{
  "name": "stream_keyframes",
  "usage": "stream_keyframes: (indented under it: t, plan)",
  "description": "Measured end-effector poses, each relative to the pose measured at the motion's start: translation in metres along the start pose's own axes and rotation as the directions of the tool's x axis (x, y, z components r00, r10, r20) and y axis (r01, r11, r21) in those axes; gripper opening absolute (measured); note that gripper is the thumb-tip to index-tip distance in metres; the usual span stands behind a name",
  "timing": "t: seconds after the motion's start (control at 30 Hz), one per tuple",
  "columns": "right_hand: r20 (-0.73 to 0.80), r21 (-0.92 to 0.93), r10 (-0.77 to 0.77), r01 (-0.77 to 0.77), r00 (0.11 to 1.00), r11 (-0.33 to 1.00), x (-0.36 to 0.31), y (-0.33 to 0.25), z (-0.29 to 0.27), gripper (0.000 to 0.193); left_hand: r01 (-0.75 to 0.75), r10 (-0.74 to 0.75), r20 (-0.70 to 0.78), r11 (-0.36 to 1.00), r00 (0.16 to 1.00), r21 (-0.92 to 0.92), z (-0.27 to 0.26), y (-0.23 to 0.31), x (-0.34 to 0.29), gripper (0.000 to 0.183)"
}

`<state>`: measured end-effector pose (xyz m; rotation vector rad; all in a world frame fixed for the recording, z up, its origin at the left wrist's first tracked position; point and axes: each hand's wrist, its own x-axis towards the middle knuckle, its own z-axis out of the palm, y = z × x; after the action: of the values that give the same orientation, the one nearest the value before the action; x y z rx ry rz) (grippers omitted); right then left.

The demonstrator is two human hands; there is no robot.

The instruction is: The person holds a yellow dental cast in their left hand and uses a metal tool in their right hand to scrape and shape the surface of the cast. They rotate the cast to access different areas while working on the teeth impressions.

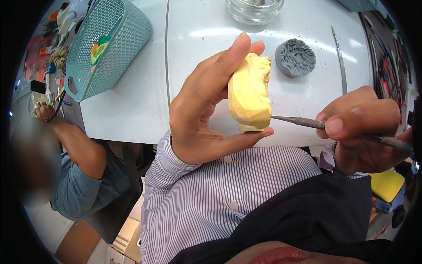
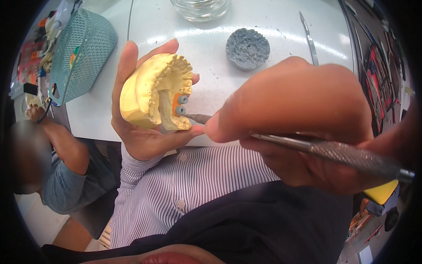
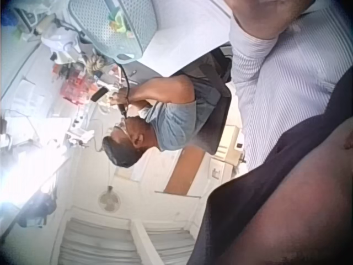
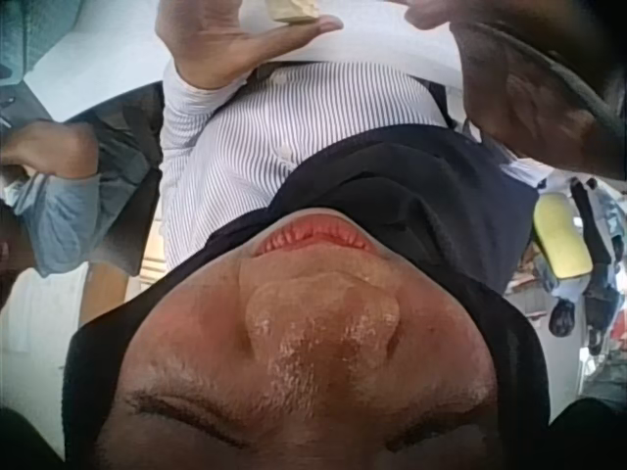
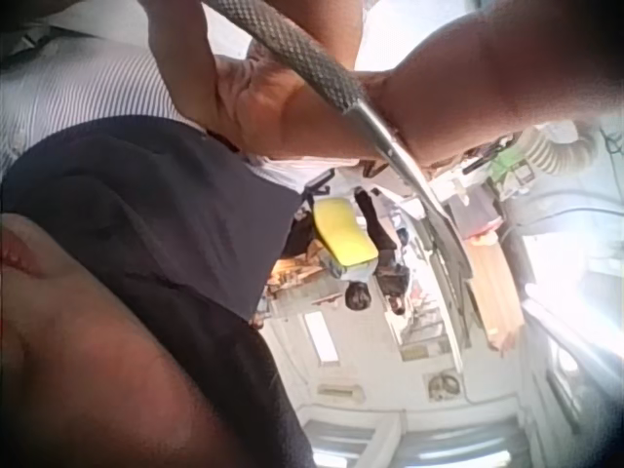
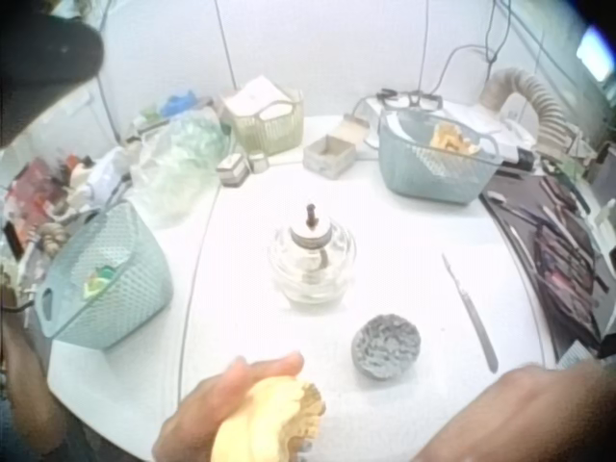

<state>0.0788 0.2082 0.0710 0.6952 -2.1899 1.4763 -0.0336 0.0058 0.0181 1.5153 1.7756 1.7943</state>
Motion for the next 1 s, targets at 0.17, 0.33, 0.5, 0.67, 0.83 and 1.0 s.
stream_keyframes:
  t: [0.17, 0.33, 0.5, 0.67, 0.83, 1.0]
  plan:
    - [0.009, -0.004, 0.004, -0.004, 1.0, 1.0, 0.001, -0.001, 0.0, 0.031, 0.005, -0.005, 0.001, 1.0, 1.0, 0.009, 0.0, 0.001, 0.001, 0.106]
    - [0.019, -0.01, 0.014, -0.013, 1.0, 1.0, 0.002, -0.003, 0.0, 0.031, -0.004, 0.004, 0.011, 1.0, 1.0, 0.002, -0.001, 0.001, 0.002, 0.106]
    - [0.042, -0.016, 0.032, -0.032, 0.999, 0.999, 0.003, -0.006, -0.002, 0.031, -0.004, 0.004, 0.013, 1.0, 1.0, 0.005, -0.001, 0.002, 0.002, 0.106]
    - [0.068, -0.023, 0.056, -0.055, 0.996, 0.998, 0.003, -0.008, -0.004, 0.031, -0.002, 0.002, 0.014, 1.0, 1.0, 0.022, -0.002, 0.002, 0.001, 0.106]
    - [0.079, -0.028, 0.068, -0.066, 0.995, 0.997, 0.004, -0.01, -0.006, 0.031, -0.018, 0.018, 0.005, 1.0, 1.0, 0.008, -0.002, 0.0, 0.0, 0.107]
    - [0.113, -0.036, 0.101, -0.097, 0.989, 0.995, 0.005, -0.013, -0.009, 0.032, -0.056, 0.056, 0.001, 0.998, 0.998, -0.031, -0.003, -0.003, -0.001, 0.106]
